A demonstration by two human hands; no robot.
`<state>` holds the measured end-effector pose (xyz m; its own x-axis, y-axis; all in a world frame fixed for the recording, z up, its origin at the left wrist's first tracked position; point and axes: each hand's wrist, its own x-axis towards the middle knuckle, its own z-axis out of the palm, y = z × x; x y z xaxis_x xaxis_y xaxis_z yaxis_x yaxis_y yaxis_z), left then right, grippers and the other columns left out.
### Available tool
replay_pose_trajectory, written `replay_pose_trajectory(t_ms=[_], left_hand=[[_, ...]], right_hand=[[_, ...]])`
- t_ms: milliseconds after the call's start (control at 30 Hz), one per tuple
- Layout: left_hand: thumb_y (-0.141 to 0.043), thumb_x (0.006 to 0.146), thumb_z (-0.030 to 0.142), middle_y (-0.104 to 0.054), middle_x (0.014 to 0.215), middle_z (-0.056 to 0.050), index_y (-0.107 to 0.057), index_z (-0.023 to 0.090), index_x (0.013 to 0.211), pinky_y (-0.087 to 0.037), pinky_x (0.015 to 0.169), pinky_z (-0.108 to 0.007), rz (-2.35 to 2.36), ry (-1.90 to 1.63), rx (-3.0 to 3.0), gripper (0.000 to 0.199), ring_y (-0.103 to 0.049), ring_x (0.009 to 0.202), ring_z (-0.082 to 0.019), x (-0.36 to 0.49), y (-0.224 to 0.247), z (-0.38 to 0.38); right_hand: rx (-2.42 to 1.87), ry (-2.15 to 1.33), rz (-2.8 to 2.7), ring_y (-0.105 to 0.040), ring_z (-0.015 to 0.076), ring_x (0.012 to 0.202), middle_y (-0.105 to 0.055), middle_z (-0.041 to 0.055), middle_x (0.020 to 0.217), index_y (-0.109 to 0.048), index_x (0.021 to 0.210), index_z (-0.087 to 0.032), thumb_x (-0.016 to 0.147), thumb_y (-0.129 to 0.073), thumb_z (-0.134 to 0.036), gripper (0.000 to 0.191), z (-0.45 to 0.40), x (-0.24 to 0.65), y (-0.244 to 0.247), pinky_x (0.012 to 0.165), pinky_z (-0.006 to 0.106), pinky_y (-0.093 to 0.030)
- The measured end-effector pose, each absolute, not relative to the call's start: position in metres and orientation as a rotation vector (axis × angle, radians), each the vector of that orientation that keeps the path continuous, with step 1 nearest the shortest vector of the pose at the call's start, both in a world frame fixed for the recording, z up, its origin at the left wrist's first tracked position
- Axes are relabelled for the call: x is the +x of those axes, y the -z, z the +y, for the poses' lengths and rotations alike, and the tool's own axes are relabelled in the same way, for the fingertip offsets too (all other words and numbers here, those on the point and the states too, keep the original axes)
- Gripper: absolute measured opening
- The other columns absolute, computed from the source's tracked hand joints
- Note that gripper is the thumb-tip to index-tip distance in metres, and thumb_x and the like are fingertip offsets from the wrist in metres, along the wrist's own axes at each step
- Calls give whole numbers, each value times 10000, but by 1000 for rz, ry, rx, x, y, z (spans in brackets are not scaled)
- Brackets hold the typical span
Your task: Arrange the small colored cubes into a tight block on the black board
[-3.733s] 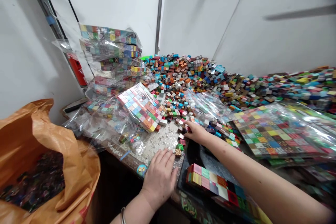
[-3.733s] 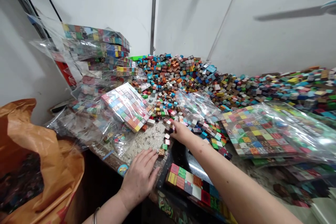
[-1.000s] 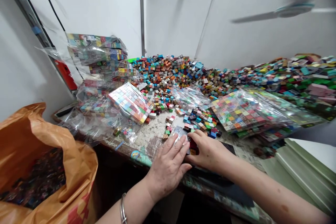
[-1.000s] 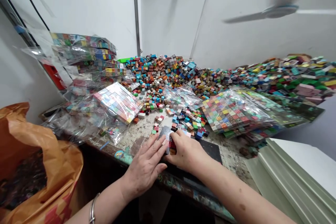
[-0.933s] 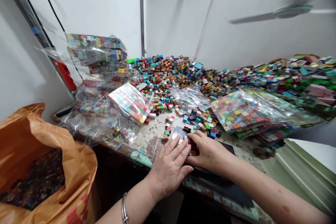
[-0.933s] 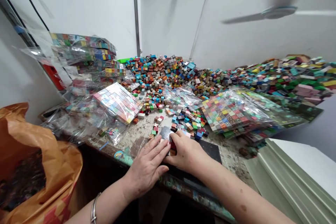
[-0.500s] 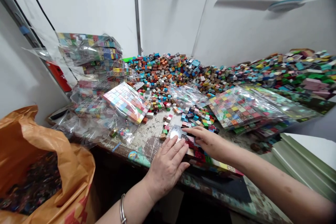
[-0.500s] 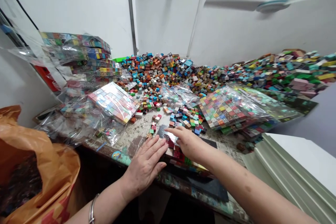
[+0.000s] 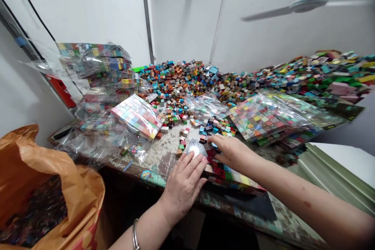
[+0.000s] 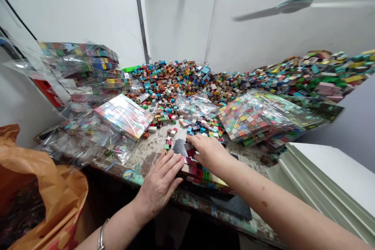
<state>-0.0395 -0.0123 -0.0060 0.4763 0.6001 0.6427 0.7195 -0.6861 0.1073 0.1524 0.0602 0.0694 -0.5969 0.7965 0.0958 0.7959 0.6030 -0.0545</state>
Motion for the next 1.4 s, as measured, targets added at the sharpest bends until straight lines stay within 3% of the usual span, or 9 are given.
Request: replay_pose_trajectory(t_ms=[167, 433, 633, 833, 933, 1033, 1233, 1400], left_hand=[[-454, 886, 231, -475, 1335, -73, -362, 166, 1343, -342, 1058, -452, -1165, 975, -2547, 470, -303, 1314, -231, -39, 7, -12], [-460, 882, 222, -466, 1344, -62, -378, 159, 1332, -337, 1063, -454, -1167, 959, -2530, 462, -312, 1308, -235, -38, 9, -13], [-463, 878, 200, -473, 1338, -63, -386, 149, 1325, -342, 1061, -453, -1162, 955, -2509, 457, -319, 1304, -233, -38, 7, -14], [-455, 879, 188, -480, 1332, -52, -396, 152, 1317, -344, 1058, -460, -1156, 968, -2495, 444, -331, 1297, -234, -38, 7, -14], [-454, 877, 171, -478, 1334, -50, -390, 154, 1321, -347, 1057, -458, -1159, 970, -2499, 449, -332, 1297, -228, -38, 7, -14], [-457, 874, 167, -474, 1337, -48, -384, 156, 1324, -347, 1057, -460, -1164, 965, -2502, 456, -333, 1296, -228, -38, 8, -14], [-452, 869, 148, -469, 1342, -49, -379, 167, 1328, -342, 1057, -462, -1173, 963, -2499, 465, -335, 1296, -229, -37, 8, -15], [-466, 869, 186, -455, 1352, -61, -364, 163, 1340, -336, 1054, -475, -1180, 909, -2518, 483, -333, 1296, -241, -38, 5, -16]], right_hand=[[-1543, -142, -2533, -565, 181, 714, -623, 55, 818, -579, 894, -193, 728, -554, -375, 247, 46, 172, -75, 621, 271, -409], [-1804, 35, -2547, -586, 217, 657, -629, 50, 723, -546, 715, -221, 750, -465, -595, 385, 24, 173, -77, 525, 286, -325], [-1947, -101, -2546, -558, 200, 556, -608, 49, 606, -521, 592, -228, 723, -404, -711, 514, 24, 166, -80, 462, 274, -254], [-1824, -141, -2540, -557, 192, 601, -617, 60, 671, -539, 631, -217, 793, -353, -653, 501, 21, 171, -76, 508, 282, -335], [-1645, -201, -2491, -584, 199, 754, -633, 76, 828, -589, 836, -199, 872, -337, -497, 392, 20, 174, -70, 646, 296, -425], [-1453, -273, -2485, -565, 204, 904, -620, 107, 962, -599, 1018, -159, 904, -310, -325, 352, 19, 176, -62, 801, 316, -431], [-1353, -283, -2456, -564, 209, 883, -620, 123, 944, -642, 1009, -142, 901, -292, -251, 382, 16, 180, -51, 806, 333, -450], [-1521, -243, -2438, -574, 194, 889, -615, 122, 961, -625, 1047, -131, 893, -321, -249, 360, 35, 187, -50, 815, 301, -448]])
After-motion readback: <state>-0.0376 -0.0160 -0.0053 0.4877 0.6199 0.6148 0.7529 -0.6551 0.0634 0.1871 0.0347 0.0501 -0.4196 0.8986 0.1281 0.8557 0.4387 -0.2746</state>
